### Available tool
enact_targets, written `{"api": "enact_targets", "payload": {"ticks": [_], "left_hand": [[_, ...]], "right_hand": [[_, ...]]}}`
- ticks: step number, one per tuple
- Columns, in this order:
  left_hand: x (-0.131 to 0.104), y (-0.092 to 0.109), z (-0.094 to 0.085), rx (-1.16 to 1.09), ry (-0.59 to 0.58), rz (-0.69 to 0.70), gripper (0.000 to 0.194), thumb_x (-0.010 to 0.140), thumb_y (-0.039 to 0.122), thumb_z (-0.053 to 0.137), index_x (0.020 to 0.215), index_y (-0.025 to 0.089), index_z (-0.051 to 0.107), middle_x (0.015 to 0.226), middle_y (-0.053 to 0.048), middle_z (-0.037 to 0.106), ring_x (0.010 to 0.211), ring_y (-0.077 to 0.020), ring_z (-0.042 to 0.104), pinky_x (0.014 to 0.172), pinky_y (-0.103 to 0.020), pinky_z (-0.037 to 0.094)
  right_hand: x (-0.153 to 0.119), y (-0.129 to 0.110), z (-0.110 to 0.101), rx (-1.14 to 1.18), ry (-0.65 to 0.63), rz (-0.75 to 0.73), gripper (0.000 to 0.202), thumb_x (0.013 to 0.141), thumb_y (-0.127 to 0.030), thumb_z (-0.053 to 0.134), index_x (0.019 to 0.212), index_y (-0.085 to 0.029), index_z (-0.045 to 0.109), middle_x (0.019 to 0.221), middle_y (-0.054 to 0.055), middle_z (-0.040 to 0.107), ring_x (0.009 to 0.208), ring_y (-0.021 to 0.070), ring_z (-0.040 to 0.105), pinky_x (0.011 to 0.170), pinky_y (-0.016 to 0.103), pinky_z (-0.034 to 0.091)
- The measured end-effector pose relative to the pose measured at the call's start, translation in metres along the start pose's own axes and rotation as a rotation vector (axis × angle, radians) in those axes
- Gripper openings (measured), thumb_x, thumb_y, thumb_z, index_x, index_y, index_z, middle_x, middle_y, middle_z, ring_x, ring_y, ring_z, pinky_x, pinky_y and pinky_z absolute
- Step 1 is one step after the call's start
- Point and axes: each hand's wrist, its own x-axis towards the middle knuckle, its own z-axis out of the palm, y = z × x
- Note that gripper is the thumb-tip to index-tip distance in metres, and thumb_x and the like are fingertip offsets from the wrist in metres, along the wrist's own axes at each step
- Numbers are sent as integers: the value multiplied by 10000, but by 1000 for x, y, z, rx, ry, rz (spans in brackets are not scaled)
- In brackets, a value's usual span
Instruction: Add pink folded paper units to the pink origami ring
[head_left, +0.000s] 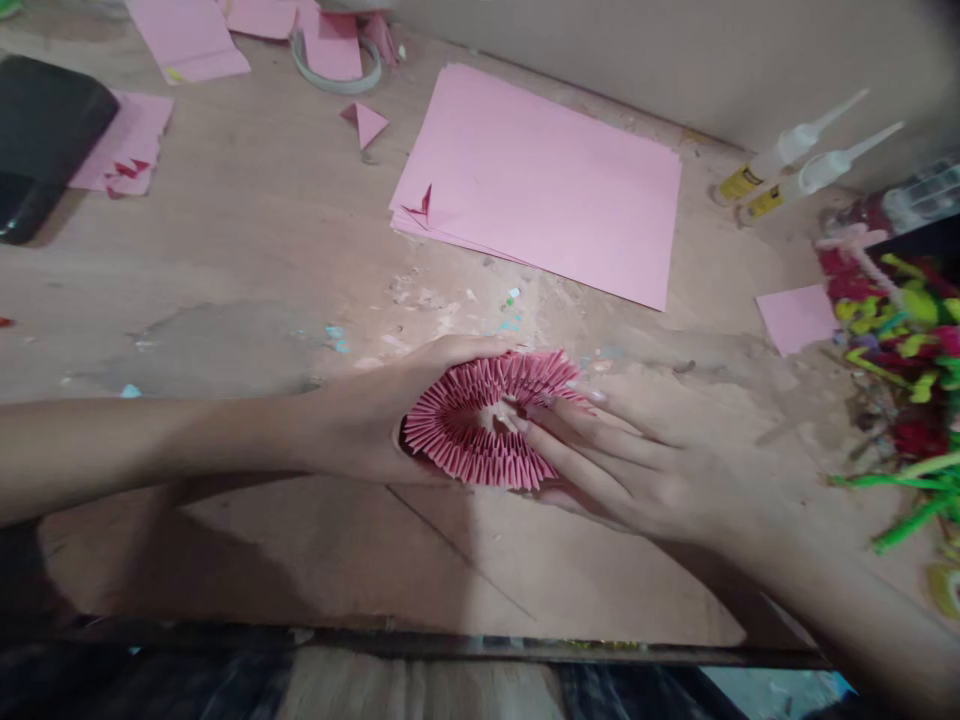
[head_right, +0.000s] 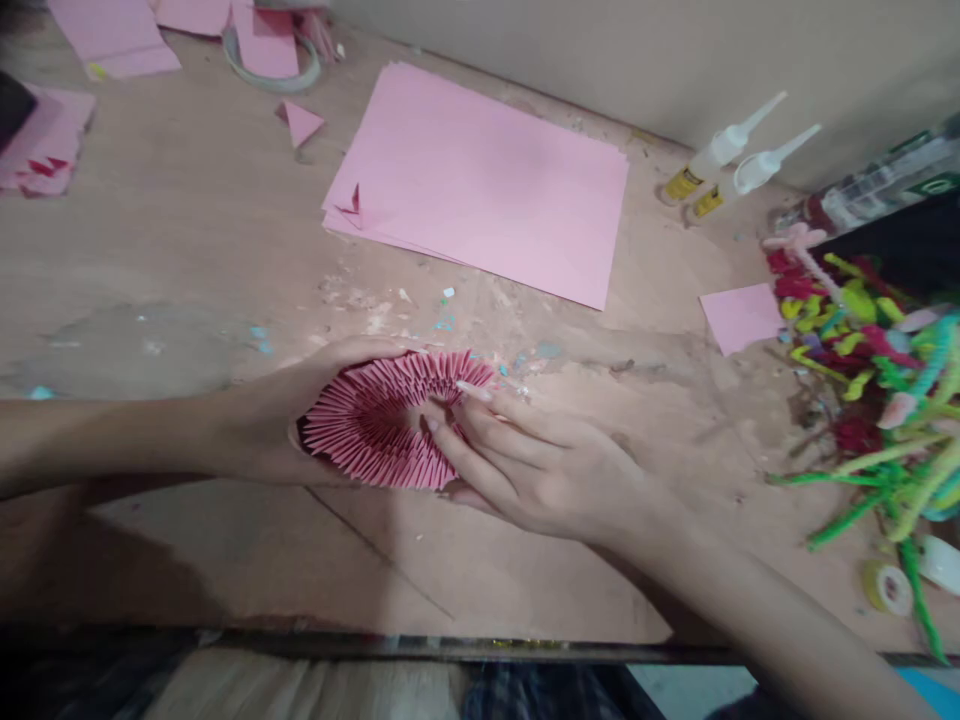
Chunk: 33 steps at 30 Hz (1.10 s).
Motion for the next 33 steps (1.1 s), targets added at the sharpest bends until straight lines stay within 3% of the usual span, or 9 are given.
{"api": "enact_targets", "payload": {"ticks": [4, 8, 13, 17, 20, 24, 29, 33], "left_hand": [[0, 1, 1, -38, 13, -34, 988, 1102, 545, 934, 1924, 381, 410, 1850, -123, 642, 1713, -373, 669, 1486, -483, 582], [3, 1, 1, -54, 24, -17, 1042, 1083, 531, 957, 1949, 435, 385, 1833, -110, 656, 1693, -377, 685, 1478, -501, 594], [9, 4, 0, -21, 24, -7, 1054, 1067, 521, 980, 1944, 432, 401, 1810, -129, 668, 1679, -378, 694, 1439, -501, 626], [9, 5, 0, -14, 29, -21, 1085, 1051, 573, 982, 1938, 365, 392, 1817, -161, 653, 1674, -401, 690, 1416, -524, 644], [7, 3, -1, 8, 21, 4, 1141, 1045, 571, 983, 1961, 331, 345, 1901, -177, 565, 1753, -433, 608, 1466, -567, 594], [4, 2, -3, 60, -12, 1, 1199, 1048, 608, 980, 1993, 387, 274, 1978, -175, 469, 1831, -451, 518, 1545, -642, 484], [6, 5, 1, 43, -35, -5, 1229, 1079, 662, 935, 2010, 396, 178, 1968, -178, 489, 1800, -460, 566, 1524, -658, 518], [11, 7, 6, -31, -53, -9, 1235, 1084, 706, 928, 2004, 395, 164, 1974, -160, 486, 1872, -442, 472, 1540, -625, 516]], "right_hand": [[-1, -5, -6, -33, -60, 109, 410, 1374, -369, 526, 1583, -144, 799, 1330, 24, 985, 1208, 132, 846, 1222, 323, 568], [3, -3, -8, -28, -71, 93, 425, 1383, -365, 498, 1621, -155, 780, 1405, 11, 968, 1310, 128, 768, 1224, 350, 515], [22, 5, -8, -21, -120, -13, 572, 1395, -297, 330, 1501, -51, 836, 1372, 82, 971, 1239, 162, 784, 1081, 336, 572], [33, 7, -11, 32, -147, 14, 565, 1367, -221, 340, 1384, -71, 884, 1270, 81, 983, 1115, 202, 812, 965, 401, 580], [34, 7, -15, 65, -155, 26, 581, 1380, -280, 333, 1403, -76, 877, 1316, 92, 984, 1152, 194, 832, 1008, 401, 577], [35, 8, -16, 73, -118, -25, 479, 1358, -249, 411, 1444, -88, 853, 1395, 90, 972, 1206, 158, 834, 1037, 335, 566], [41, 4, -5, 70, -128, -14, 572, 1360, -298, 372, 1341, -64, 894, 1232, 142, 978, 1157, 232, 824, 1043, 394, 576], [44, 3, -3, 90, -110, -11, 615, 1370, -306, 337, 1297, -77, 904, 1202, 144, 978, 1174, 230, 833, 1070, 398, 574]]}}
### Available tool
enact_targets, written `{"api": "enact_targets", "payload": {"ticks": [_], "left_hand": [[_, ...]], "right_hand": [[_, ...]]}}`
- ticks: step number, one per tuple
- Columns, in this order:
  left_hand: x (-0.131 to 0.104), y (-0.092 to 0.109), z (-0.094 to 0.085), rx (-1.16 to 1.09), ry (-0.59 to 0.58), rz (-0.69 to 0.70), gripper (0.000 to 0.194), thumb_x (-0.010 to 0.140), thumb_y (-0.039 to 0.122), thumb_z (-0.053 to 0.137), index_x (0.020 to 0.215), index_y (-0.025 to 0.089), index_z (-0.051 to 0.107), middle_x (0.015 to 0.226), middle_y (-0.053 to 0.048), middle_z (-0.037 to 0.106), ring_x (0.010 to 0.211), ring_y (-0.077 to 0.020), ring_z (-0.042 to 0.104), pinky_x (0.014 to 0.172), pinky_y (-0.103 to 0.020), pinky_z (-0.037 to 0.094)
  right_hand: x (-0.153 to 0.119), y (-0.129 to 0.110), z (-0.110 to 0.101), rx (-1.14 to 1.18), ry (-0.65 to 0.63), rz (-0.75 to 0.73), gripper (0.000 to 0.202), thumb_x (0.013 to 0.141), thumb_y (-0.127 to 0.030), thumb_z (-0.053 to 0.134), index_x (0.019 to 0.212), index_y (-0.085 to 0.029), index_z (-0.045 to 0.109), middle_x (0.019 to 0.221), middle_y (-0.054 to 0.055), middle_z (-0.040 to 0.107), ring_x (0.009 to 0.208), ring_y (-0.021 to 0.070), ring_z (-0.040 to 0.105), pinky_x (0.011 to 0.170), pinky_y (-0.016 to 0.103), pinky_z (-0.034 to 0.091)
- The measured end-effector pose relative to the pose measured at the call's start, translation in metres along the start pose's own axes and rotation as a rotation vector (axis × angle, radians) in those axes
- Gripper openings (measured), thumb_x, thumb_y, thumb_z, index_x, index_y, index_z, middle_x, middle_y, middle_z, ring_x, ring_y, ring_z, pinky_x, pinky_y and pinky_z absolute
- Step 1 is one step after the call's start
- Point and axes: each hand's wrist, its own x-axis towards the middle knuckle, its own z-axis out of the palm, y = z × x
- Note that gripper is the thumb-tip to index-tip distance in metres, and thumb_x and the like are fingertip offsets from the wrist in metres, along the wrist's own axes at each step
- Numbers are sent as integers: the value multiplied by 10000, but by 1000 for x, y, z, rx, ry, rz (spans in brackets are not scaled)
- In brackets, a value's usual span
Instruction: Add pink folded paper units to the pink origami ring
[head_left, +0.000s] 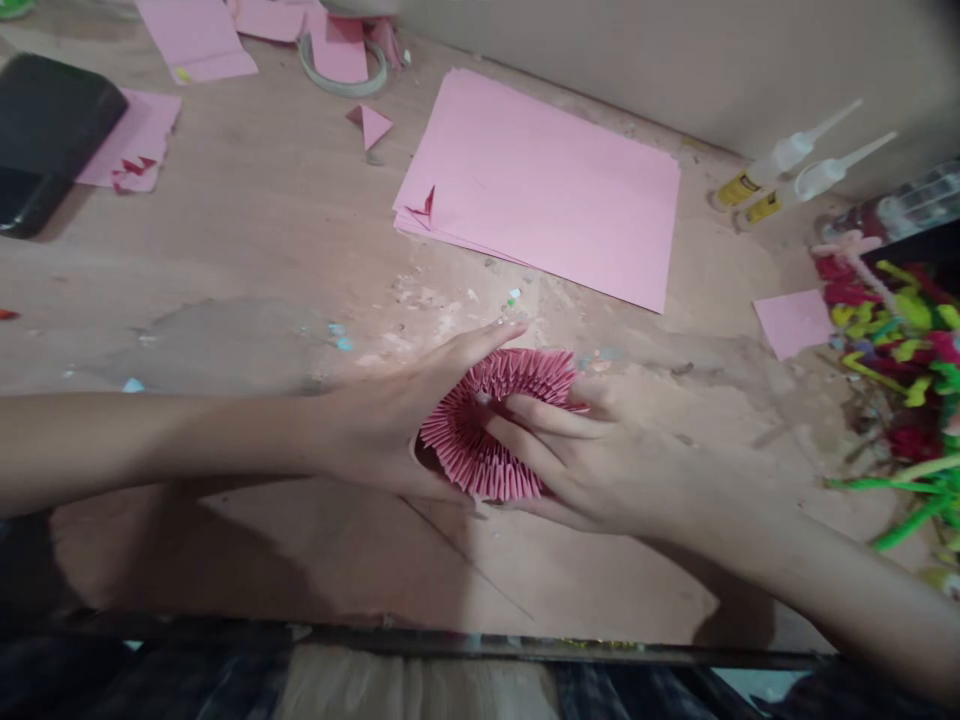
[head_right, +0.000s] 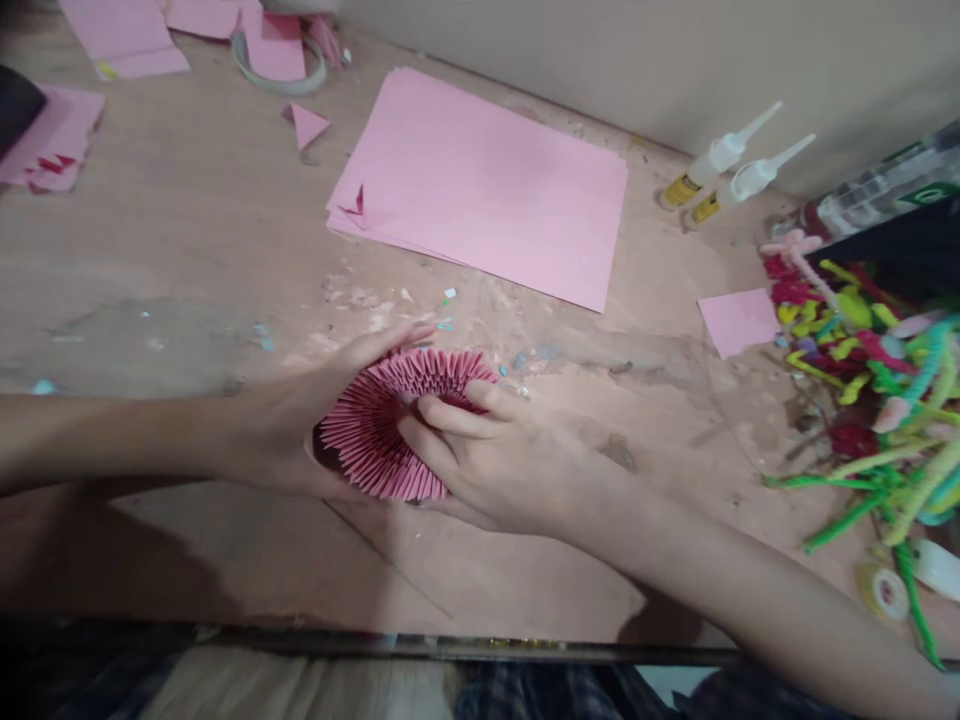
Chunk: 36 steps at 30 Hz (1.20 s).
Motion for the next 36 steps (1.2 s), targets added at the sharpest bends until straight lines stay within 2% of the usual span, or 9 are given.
{"api": "enact_targets", "payload": {"ticks": [5, 9, 15, 17, 20, 25, 31, 33, 36], "left_hand": [[3, -1, 3, 17, 5, 7, 1220, 1090, 624, 950, 2005, 348, 192, 1991, -189, 451, 1919, -473, 367, 1583, -725, 406], [4, -1, 4, -48, -11, -29, 1225, 1056, 647, 980, 1997, 362, 249, 1931, -167, 552, 1907, -455, 402, 1608, -673, 382], [6, 0, 6, -49, 17, 51, 1199, 1064, 490, 974, 1997, 387, 227, 1863, -165, 625, 1812, -446, 556, 1541, -658, 499], [12, 2, 6, -51, 40, 73, 1135, 1074, 505, 950, 1979, 396, 274, 1807, -164, 671, 1767, -445, 602, 1498, -659, 550], [25, 8, 4, -85, 29, -51, 995, 1062, 618, 923, 1895, 306, 476, 1713, -194, 724, 1715, -468, 626, 1461, -670, 575], [33, 16, -2, -145, -12, -107, 878, 1033, 603, 905, 1792, 275, 610, 1601, -178, 775, 1685, -459, 621, 1482, -663, 544], [19, 12, -12, -130, -102, -100, 879, 983, 393, 943, 1792, 298, 612, 1558, -144, 802, 1511, -397, 745, 1343, -548, 656], [17, 10, -12, -137, -82, -101, 870, 1004, 422, 945, 1797, 296, 608, 1562, -144, 806, 1483, -383, 767, 1320, -523, 672], [17, 9, -11, -117, -34, -65, 874, 1020, 464, 954, 1802, 292, 604, 1659, -161, 763, 1652, -419, 672, 1423, -570, 603]], "right_hand": [[-1, -6, 0, 35, -7, 57, 727, 1389, -390, 239, 1336, -63, 886, 1252, 145, 979, 1180, 236, 842, 1012, 411, 583], [3, -12, 6, 49, 2, 66, 680, 1386, -334, 266, 1342, -62, 887, 1263, 110, 985, 1178, 243, 860, 1037, 422, 596], [1, -9, -10, 62, -54, 73, 549, 1378, -391, 416, 1385, -121, 894, 1348, 95, 979, 1257, 215, 880, 1085, 369, 642], [-4, -10, -13, 106, -34, 89, 412, 1339, -233, 493, 1388, -106, 883, 1346, 105, 977, 1259, 194, 883, 1018, 324, 654], [-11, -14, -6, 246, -14, 185, 411, 1247, -50, 469, 1364, -44, 863, 1333, 179, 964, 1112, 221, 906, 904, 341, 675], [-9, -20, 16, 314, 23, 220, 410, 1211, -18, 509, 1457, -56, 835, 1317, 183, 958, 1080, 262, 905, 941, 410, 668], [6, -20, 11, 228, -2, 154, 417, 1282, -129, 510, 1480, -121, 877, 1290, 141, 966, 1136, 241, 880, 1015, 397, 660], [3, -16, -2, 191, -27, 158, 411, 1321, -264, 531, 1488, -113, 874, 1370, 143, 956, 1140, 242, 871, 1031, 388, 663], [-13, -5, -22, 185, -76, 242, 580, 1326, -580, 525, 1595, -150, 806, 1449, 175, 924, 1149, 293, 882, 925, 431, 658]]}}
